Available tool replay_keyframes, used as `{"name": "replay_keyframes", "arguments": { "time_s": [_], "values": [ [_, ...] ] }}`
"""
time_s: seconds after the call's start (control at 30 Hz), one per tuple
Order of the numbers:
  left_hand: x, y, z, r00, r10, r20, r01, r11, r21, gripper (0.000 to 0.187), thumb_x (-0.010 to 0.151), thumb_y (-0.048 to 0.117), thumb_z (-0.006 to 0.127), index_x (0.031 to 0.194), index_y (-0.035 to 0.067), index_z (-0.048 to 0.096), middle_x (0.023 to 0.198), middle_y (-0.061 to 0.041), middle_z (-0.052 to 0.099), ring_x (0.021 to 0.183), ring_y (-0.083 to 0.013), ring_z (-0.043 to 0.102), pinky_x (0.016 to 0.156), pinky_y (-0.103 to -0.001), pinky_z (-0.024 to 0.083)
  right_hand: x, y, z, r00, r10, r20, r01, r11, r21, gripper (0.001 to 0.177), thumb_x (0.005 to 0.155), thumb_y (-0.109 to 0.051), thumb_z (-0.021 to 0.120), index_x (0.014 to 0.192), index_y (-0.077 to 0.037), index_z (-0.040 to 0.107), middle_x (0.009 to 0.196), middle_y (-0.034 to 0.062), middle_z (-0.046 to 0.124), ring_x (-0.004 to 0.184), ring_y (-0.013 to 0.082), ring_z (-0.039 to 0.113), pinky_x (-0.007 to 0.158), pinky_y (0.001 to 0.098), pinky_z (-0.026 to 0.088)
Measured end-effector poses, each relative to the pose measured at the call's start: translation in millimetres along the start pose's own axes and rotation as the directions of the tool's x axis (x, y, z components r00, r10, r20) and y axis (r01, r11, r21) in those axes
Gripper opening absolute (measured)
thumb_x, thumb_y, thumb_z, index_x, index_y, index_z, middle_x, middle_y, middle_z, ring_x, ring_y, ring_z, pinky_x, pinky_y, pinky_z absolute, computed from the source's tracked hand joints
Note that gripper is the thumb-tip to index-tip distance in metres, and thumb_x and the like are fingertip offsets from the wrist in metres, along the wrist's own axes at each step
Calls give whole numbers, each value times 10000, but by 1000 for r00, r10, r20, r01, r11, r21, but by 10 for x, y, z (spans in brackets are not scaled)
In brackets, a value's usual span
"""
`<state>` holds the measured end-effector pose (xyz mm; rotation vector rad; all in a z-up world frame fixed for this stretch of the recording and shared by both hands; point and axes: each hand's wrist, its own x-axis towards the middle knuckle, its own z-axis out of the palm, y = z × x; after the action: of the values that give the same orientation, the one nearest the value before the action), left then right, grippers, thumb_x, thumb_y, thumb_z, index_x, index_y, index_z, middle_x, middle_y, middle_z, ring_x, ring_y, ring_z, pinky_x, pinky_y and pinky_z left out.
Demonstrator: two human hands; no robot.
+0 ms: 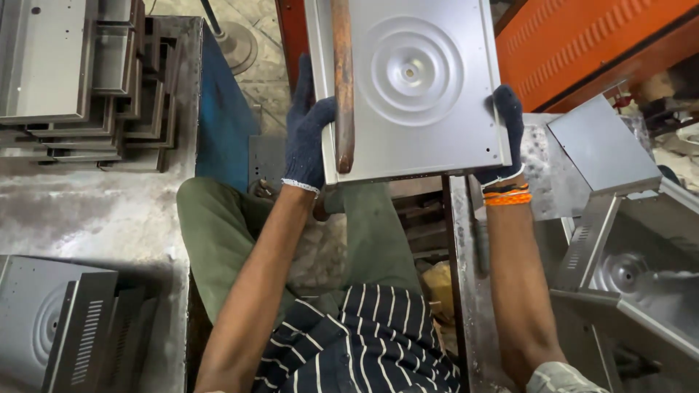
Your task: Spot welding metal sheets together to assemble a metal enclosure.
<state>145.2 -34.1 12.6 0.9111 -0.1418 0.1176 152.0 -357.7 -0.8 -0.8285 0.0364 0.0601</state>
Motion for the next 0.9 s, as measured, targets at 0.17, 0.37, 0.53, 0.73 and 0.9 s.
{"name": "replay_keyframes", "arguments": {
  "time_s": [0.17,0.37,0.53,0.73,0.9],
  "values": [
    [40,94,100,999,-36,-28,35,999,-35,862,862,71,618,1657,80,286,1646,-146,436,1316,-226,602,1055,-343,548,284,98,-654,1000,-2,-6,2,1000,22,346,1094,-362,698,1325,-107,654,1234,25,677,1192,197,648,1082,379,531],
    [14,103,79,995,-13,-97,17,999,44,891,808,57,642,1632,65,303,1598,-169,468,1267,-251,612,1018,-346,556,427,300,-705,1000,14,-4,-14,999,31,337,1089,-363,700,1316,-118,656,1238,18,675,1204,196,645,1099,383,526],
    [33,-81,-41,997,65,-40,-56,981,186,844,867,77,646,1651,47,336,1697,-148,394,1451,-246,542,1174,-334,494,330,213,-638,1000,-11,-17,11,1000,-8,341,1050,-357,704,1296,-125,664,1234,17,680,1203,196,643,1101,385,523],
    [-8,160,125,997,-9,-72,19,990,140,896,794,88,638,1613,68,275,1631,-137,390,1348,-262,566,1088,-355,531,336,163,-617,1000,-24,-1,23,999,-37,341,1028,-351,709,1285,-130,667,1227,14,680,1199,193,641,1101,384,521],
    [-4,42,46,997,71,-37,-65,989,133,884,846,90,642,1654,46,287,1686,-138,378,1445,-254,506,1169,-349,466,243,185,-830,1000,-15,-9,15,999,-39,326,1048,-339,724,1291,-130,663,1207,5,669,1183,179,634,1090,371,521]
  ]
}}
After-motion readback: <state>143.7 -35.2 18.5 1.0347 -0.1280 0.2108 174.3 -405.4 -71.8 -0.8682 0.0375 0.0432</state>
